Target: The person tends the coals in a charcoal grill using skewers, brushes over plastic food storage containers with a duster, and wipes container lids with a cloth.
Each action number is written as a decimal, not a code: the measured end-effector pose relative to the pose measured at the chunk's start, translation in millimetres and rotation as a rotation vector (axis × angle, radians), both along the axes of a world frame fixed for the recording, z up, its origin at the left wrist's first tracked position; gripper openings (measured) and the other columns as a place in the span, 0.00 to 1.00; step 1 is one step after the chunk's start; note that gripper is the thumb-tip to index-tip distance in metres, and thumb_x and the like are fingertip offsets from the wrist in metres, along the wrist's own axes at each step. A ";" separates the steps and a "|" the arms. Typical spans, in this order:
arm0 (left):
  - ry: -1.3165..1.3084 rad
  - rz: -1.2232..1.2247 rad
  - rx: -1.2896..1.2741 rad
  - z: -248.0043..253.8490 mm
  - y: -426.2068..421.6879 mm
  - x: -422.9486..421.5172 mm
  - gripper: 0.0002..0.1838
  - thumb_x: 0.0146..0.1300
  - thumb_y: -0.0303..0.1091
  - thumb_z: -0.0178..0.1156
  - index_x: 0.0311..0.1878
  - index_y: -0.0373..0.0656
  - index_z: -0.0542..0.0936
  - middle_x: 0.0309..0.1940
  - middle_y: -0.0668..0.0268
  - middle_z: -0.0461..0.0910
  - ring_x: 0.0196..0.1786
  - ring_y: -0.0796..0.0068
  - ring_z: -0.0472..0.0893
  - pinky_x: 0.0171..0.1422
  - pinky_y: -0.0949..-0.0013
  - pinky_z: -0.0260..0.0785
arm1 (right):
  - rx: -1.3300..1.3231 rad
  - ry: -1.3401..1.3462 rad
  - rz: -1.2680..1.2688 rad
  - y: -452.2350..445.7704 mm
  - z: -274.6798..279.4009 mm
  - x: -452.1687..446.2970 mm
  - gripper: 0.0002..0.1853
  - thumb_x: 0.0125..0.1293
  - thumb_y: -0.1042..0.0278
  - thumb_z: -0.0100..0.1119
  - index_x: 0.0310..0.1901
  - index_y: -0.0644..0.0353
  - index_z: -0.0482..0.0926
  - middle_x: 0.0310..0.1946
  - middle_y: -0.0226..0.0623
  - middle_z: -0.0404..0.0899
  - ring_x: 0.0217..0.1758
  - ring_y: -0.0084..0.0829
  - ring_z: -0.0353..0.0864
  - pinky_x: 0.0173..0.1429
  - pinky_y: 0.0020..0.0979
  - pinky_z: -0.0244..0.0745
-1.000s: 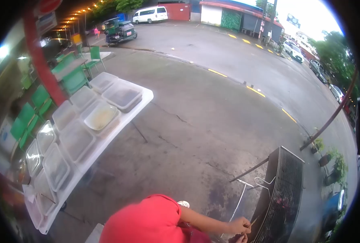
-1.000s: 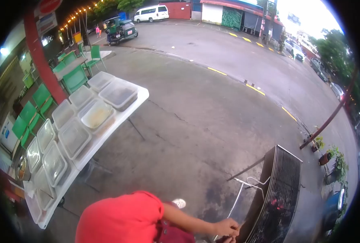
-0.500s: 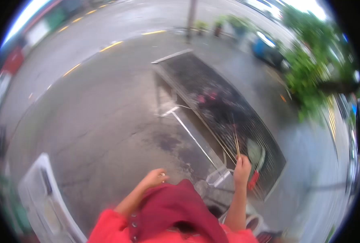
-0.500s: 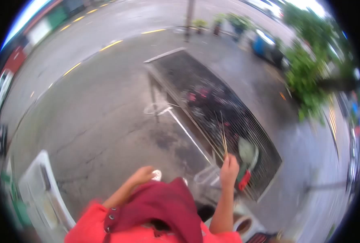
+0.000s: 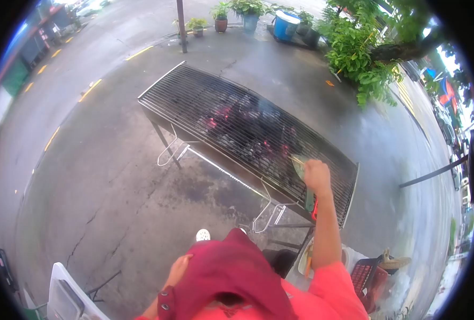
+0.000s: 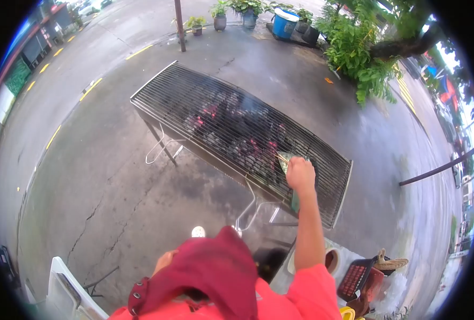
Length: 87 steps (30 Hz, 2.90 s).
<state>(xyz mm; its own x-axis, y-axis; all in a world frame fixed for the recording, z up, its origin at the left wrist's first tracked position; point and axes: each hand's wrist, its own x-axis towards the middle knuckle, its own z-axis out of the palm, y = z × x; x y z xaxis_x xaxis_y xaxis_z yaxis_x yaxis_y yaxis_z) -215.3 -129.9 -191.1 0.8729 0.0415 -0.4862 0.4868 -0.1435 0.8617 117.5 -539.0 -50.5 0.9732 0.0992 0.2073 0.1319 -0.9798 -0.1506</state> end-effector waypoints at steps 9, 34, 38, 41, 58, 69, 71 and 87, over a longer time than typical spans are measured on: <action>0.045 0.162 -0.138 9.2 -5.8 6.6 0.17 0.69 0.37 0.49 0.50 0.34 0.78 0.47 0.59 0.80 0.52 0.72 0.76 0.61 0.70 0.63 | 0.394 0.019 -0.032 -15.8 39.5 -18.3 0.10 0.59 0.67 0.55 0.33 0.65 0.82 0.26 0.51 0.80 0.30 0.48 0.80 0.37 0.41 0.73; 0.062 0.314 -0.143 -3.8 -20.6 -26.1 0.15 0.64 0.32 0.54 0.48 0.31 0.78 0.43 0.58 0.81 0.48 0.73 0.78 0.55 0.72 0.67 | 0.187 0.134 0.026 52.7 -29.3 78.0 0.08 0.57 0.67 0.55 0.30 0.59 0.82 0.34 0.49 0.81 0.40 0.51 0.81 0.46 0.46 0.76; 0.054 0.336 -0.103 -31.1 -21.6 -39.1 0.14 0.62 0.30 0.54 0.47 0.31 0.78 0.43 0.57 0.81 0.48 0.72 0.78 0.55 0.72 0.67 | 0.136 0.131 0.073 10.4 16.0 61.2 0.08 0.58 0.64 0.56 0.32 0.55 0.83 0.31 0.46 0.81 0.38 0.50 0.80 0.44 0.46 0.75; 0.015 0.298 -0.017 -24.8 -24.0 -38.3 0.14 0.62 0.30 0.54 0.47 0.31 0.78 0.42 0.58 0.81 0.48 0.72 0.78 0.55 0.72 0.67 | 0.198 0.125 -0.047 -28.3 64.2 32.1 0.07 0.57 0.66 0.56 0.31 0.55 0.83 0.32 0.47 0.81 0.39 0.49 0.81 0.45 0.45 0.76; 0.068 0.302 -0.101 -6.3 -39.9 -9.5 0.14 0.62 0.31 0.56 0.48 0.32 0.78 0.43 0.60 0.81 0.46 0.74 0.78 0.53 0.72 0.69 | 0.473 0.266 -0.015 -25.3 22.9 29.3 0.08 0.57 0.67 0.59 0.32 0.62 0.83 0.20 0.46 0.78 0.26 0.32 0.79 0.36 0.35 0.73; 0.035 0.338 0.043 23.3 -67.3 -19.5 0.16 0.62 0.34 0.58 0.49 0.34 0.78 0.46 0.58 0.80 0.50 0.70 0.78 0.57 0.69 0.68 | -0.076 0.058 0.242 23.2 26.1 32.3 0.09 0.58 0.68 0.51 0.29 0.62 0.78 0.30 0.48 0.79 0.36 0.51 0.78 0.40 0.49 0.72; 0.056 0.427 -0.016 21.6 -69.7 -17.4 0.16 0.61 0.35 0.58 0.49 0.34 0.78 0.46 0.58 0.80 0.51 0.71 0.78 0.58 0.69 0.68 | -0.109 -0.020 0.290 -0.9 30.9 30.0 0.08 0.60 0.69 0.51 0.32 0.62 0.79 0.31 0.48 0.78 0.36 0.51 0.78 0.39 0.49 0.71; 0.063 0.539 -0.023 21.6 -112.7 -36.5 0.17 0.60 0.35 0.59 0.48 0.35 0.78 0.46 0.59 0.81 0.51 0.69 0.78 0.58 0.68 0.67 | 0.307 0.272 0.153 -24.3 47.1 15.9 0.10 0.61 0.69 0.52 0.31 0.69 0.78 0.28 0.55 0.76 0.33 0.55 0.76 0.37 0.47 0.69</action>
